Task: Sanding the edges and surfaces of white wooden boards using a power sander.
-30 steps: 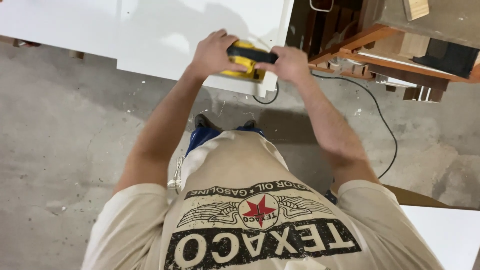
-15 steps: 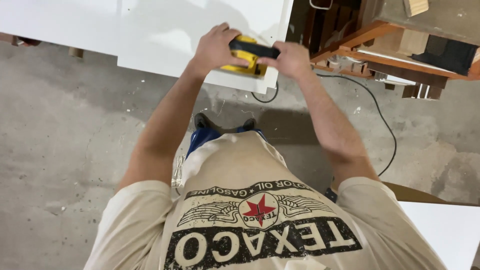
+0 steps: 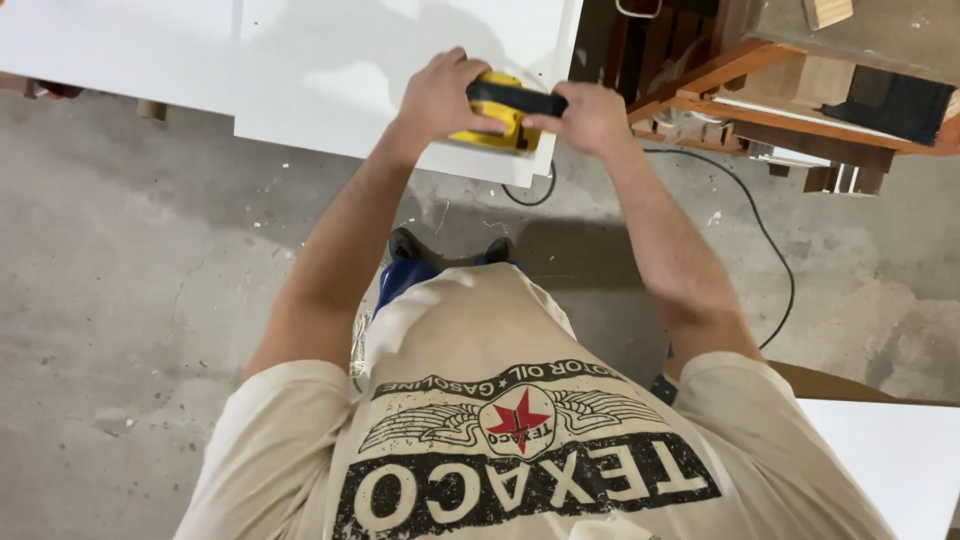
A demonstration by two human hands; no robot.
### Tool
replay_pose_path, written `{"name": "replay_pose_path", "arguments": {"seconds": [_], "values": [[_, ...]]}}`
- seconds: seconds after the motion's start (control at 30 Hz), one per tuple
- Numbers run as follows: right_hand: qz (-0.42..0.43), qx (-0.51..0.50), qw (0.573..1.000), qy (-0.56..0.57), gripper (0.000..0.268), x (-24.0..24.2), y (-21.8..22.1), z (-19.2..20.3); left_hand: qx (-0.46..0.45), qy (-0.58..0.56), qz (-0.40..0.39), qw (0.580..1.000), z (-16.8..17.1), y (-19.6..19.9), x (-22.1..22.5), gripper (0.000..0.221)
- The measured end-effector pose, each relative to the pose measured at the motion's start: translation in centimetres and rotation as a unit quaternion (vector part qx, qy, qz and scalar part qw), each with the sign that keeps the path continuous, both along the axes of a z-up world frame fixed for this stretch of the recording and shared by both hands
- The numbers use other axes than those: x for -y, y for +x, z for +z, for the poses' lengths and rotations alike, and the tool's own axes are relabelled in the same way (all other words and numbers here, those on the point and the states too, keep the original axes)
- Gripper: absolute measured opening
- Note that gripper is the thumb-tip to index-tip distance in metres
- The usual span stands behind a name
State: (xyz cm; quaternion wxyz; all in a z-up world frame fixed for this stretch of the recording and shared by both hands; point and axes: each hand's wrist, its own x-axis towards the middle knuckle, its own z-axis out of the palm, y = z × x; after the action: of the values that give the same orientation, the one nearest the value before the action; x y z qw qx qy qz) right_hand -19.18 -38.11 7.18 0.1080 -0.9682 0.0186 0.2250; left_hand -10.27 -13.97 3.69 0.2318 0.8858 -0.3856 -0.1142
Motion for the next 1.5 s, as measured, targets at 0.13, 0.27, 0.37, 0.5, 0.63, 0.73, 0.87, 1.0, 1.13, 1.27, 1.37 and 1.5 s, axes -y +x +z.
{"name": "replay_pose_path", "arguments": {"seconds": [0.13,0.27,0.37,0.5,0.63,0.73,0.87,1.0,1.13,1.27,1.37,1.5], "values": [[-0.038,-0.039,0.998,0.01,0.046,-2.7,0.8,3.5,-0.036,0.046,0.005,0.998,1.4,1.0,-1.0,0.074],[-0.033,-0.052,0.997,0.04,0.042,-2.9,-2.9,2.3,0.042,-0.047,-0.037,0.997,-3.1,-1.7,-2.4,0.075],[0.002,0.089,0.995,0.033,0.061,-0.7,-4.1,0.2,0.014,0.002,0.024,1.0,-4.6,-2.3,-0.8,0.097],[-0.04,-0.06,0.997,0.009,0.048,0.3,-0.4,4.4,0.025,0.033,-0.034,0.999,0.4,0.9,2.4,0.075],[-0.027,0.079,0.996,0.032,0.051,4.6,4.4,0.0,0.002,0.023,-0.005,1.0,0.5,5.7,4.9,0.08],[-0.039,0.193,0.976,0.093,0.052,6.3,5.6,-1.9,0.029,-0.01,0.0,1.0,-0.4,7.7,5.7,0.077],[-0.102,0.033,0.992,0.07,0.033,2.7,2.8,2.8,-0.011,0.032,-0.015,0.999,1.9,4.4,4.5,0.071],[-0.037,0.031,0.998,0.032,0.046,3.2,2.6,0.1,-0.03,0.064,-0.022,0.997,1.8,3.8,3.7,0.077],[0.002,0.11,0.994,0.008,0.061,5.2,5.3,-2.7,-0.004,0.042,0.001,0.999,1.3,6.2,4.5,0.072],[-0.025,0.093,0.995,0.029,0.045,3.8,4.5,-0.7,0.009,0.011,-0.01,1.0,0.4,6.5,3.9,0.082],[-0.016,0.081,0.996,0.038,0.063,4.3,3.8,-2.6,0.014,-0.003,-0.027,1.0,-0.9,5.5,3.0,0.083],[0.02,0.188,0.982,0.027,0.061,5.4,7.0,-3.4,0.037,-0.015,0.006,0.999,-0.4,7.7,4.0,0.08]]}}
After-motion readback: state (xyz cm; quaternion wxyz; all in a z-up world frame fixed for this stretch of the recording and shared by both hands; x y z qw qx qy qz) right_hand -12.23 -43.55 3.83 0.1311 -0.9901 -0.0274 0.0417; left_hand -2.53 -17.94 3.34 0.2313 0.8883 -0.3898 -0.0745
